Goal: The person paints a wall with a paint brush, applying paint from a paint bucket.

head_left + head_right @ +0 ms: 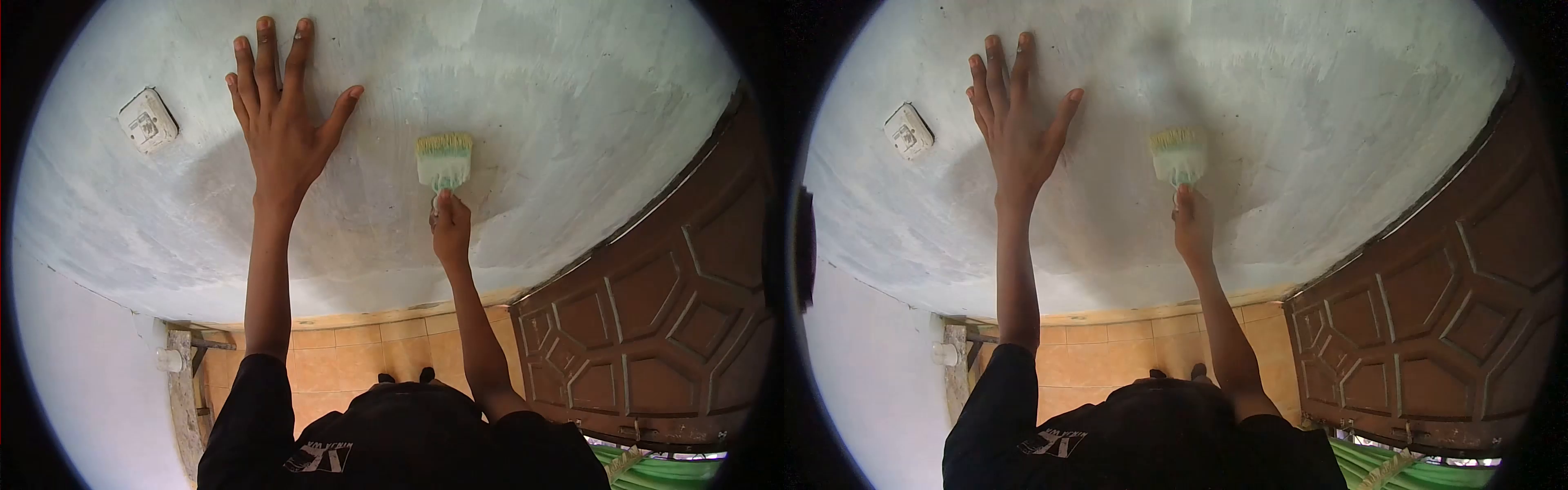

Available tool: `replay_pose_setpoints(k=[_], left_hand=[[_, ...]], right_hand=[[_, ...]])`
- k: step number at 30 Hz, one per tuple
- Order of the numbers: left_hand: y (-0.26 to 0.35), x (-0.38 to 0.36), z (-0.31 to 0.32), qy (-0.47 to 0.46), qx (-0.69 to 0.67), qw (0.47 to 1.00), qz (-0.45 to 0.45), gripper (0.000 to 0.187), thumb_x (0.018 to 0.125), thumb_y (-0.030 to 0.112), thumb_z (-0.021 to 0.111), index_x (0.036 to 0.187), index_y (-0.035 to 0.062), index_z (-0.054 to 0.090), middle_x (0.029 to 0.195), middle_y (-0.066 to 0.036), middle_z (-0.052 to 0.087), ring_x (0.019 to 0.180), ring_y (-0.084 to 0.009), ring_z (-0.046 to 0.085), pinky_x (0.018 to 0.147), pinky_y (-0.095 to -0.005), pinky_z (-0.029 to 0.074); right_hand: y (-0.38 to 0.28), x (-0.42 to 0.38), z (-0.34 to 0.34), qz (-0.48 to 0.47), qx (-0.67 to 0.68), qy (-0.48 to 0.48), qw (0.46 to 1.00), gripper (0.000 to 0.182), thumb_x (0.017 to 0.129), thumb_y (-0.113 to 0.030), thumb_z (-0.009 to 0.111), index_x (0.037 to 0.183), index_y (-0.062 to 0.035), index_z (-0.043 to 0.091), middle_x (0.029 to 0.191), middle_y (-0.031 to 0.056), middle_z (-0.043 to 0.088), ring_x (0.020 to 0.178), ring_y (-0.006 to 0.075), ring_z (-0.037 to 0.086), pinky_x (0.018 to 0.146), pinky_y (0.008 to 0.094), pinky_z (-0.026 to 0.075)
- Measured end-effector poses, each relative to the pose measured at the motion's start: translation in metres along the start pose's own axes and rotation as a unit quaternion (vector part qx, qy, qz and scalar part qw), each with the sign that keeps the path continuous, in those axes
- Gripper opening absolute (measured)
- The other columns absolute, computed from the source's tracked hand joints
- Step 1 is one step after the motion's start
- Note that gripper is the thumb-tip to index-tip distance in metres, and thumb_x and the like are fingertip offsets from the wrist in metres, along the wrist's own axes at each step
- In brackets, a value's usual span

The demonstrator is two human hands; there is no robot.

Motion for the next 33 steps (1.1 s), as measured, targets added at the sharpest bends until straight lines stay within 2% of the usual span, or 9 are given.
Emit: replay_pose_setpoints(k=[5, 9, 12, 15, 20, 24, 27, 30, 33], left_hand=[[-0.002, 0.000, -0.001, 0.001, 0.005, 1.000, 0.003, 0.080, 0.081, 0.053, 0.065, 0.146, 0.0223, 0.032, 0.155, -0.012, 0.019, 0.144, -0.0337, 0.009, 0.113, -0.0558, 0.013], [0.000, 0.002, 0.000, 0.008, 0.008, 1.000, 0.006, 0.080, 0.080, 0.054, 0.065, 0.146, 0.0219, 0.032, 0.154, -0.013, 0.019, 0.144, -0.0343, 0.009, 0.112, -0.0569, 0.013], [-0.002, -0.001, 0.001, 0.012, 0.001, 1.000, -0.001, 0.079, 0.079, 0.057, 0.065, 0.145, 0.0248, 0.036, 0.155, -0.010, 0.020, 0.144, -0.0323, 0.009, 0.112, -0.0574, 0.013], [-0.003, 0.000, 0.002, 0.017, -0.005, 1.000, -0.003, 0.077, 0.079, 0.058, 0.065, 0.144, 0.0263, 0.038, 0.155, -0.009, 0.020, 0.145, -0.0311, 0.009, 0.112, -0.0573, 0.013], [-0.001, -0.001, -0.001, 0.007, 0.001, 1.000, 0.008, 0.079, 0.081, 0.053, 0.065, 0.146, 0.0204, 0.033, 0.154, -0.014, 0.019, 0.144, -0.0353, 0.009, 0.111, -0.0573, 0.013], [0.000, 0.000, -0.002, 0.008, -0.004, 1.000, 0.009, 0.080, 0.081, 0.052, 0.065, 0.146, 0.0201, 0.032, 0.154, -0.014, 0.019, 0.144, -0.0354, 0.010, 0.111, -0.0570, 0.013], [-0.001, 0.000, 0.000, 0.009, 0.001, 1.000, 0.008, 0.080, 0.081, 0.052, 0.065, 0.146, 0.0202, 0.032, 0.154, -0.014, 0.019, 0.144, -0.0355, 0.010, 0.112, -0.0569, 0.013], [0.000, 0.000, 0.002, 0.009, 0.001, 1.000, 0.010, 0.080, 0.081, 0.053, 0.066, 0.146, 0.0208, 0.032, 0.154, -0.014, 0.019, 0.144, -0.0353, 0.010, 0.112, -0.0570, 0.012], [-0.002, -0.001, 0.002, 0.007, 0.001, 1.000, 0.010, 0.081, 0.080, 0.053, 0.066, 0.147, 0.0213, 0.032, 0.155, -0.013, 0.019, 0.144, -0.0352, 0.009, 0.112, -0.0570, 0.012]], right_hand=[[0.091, -0.058, -0.026, 0.093, -0.056, -0.016, 0.994, 0.046, 0.101, -0.040, 0.039, 0.069, -0.0081, 0.039, 0.058, -0.0042, 0.031, 0.051, 0.0064, 0.031, 0.047, 0.0260, 0.027], [0.074, -0.074, -0.025, 0.124, -0.018, 0.002, 0.992, 0.047, 0.101, -0.041, 0.038, 0.068, -0.0084, 0.038, 0.058, -0.0046, 0.032, 0.052, 0.0063, 0.032, 0.047, 0.0254, 0.028], [0.021, -0.035, -0.012, 0.070, 0.007, 0.002, 0.998, 0.048, 0.101, -0.042, 0.038, 0.067, -0.0088, 0.038, 0.059, -0.0048, 0.032, 0.052, 0.0061, 0.032, 0.047, 0.0250, 0.028], [0.019, -0.012, -0.006, 0.051, 0.012, -0.020, 0.998, 0.046, 0.101, -0.041, 0.040, 0.068, -0.0092, 0.039, 0.059, -0.0045, 0.033, 0.052, 0.0059, 0.032, 0.047, 0.0247, 0.028], [0.109, -0.061, -0.027, 0.095, -0.019, -0.012, 0.995, 0.045, 0.101, -0.039, 0.041, 0.068, -0.0088, 0.039, 0.059, -0.0050, 0.032, 0.052, 0.0054, 0.030, 0.047, 0.0242, 0.026], [0.108, -0.098, -0.029, 0.185, 0.045, 0.014, 0.982, 0.044, 0.102, -0.037, 0.040, 0.068, -0.0082, 0.039, 0.059, -0.0054, 0.031, 0.052, 0.0055, 0.029, 0.047, 0.0247, 0.026], [0.063, -0.071, -0.016, 0.067, 0.004, -0.007, 0.998, 0.044, 0.102, -0.036, 0.040, 0.068, -0.0075, 0.040, 0.059, -0.0051, 0.032, 0.051, 0.0065, 0.030, 0.047, 0.0257, 0.027], [0.026, -0.040, 0.002, 0.069, -0.010, -0.006, 0.998, 0.044, 0.102, -0.036, 0.040, 0.068, -0.0070, 0.039, 0.059, -0.0049, 0.032, 0.052, 0.0066, 0.030, 0.047, 0.0263, 0.027], [0.062, -0.034, -0.009, 0.000, -0.064, 0.005, 0.998, 0.045, 0.102, -0.036, 0.040, 0.068, -0.0065, 0.039, 0.059, -0.0047, 0.032, 0.052, 0.0064, 0.030, 0.047, 0.0267, 0.027]])
Point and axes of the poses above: each hand's wrist, its own x-axis towards the middle knuckle, its own z-axis out of the palm, y = z × x, the point moved 9 cm from there along x, towards the middle knuckle
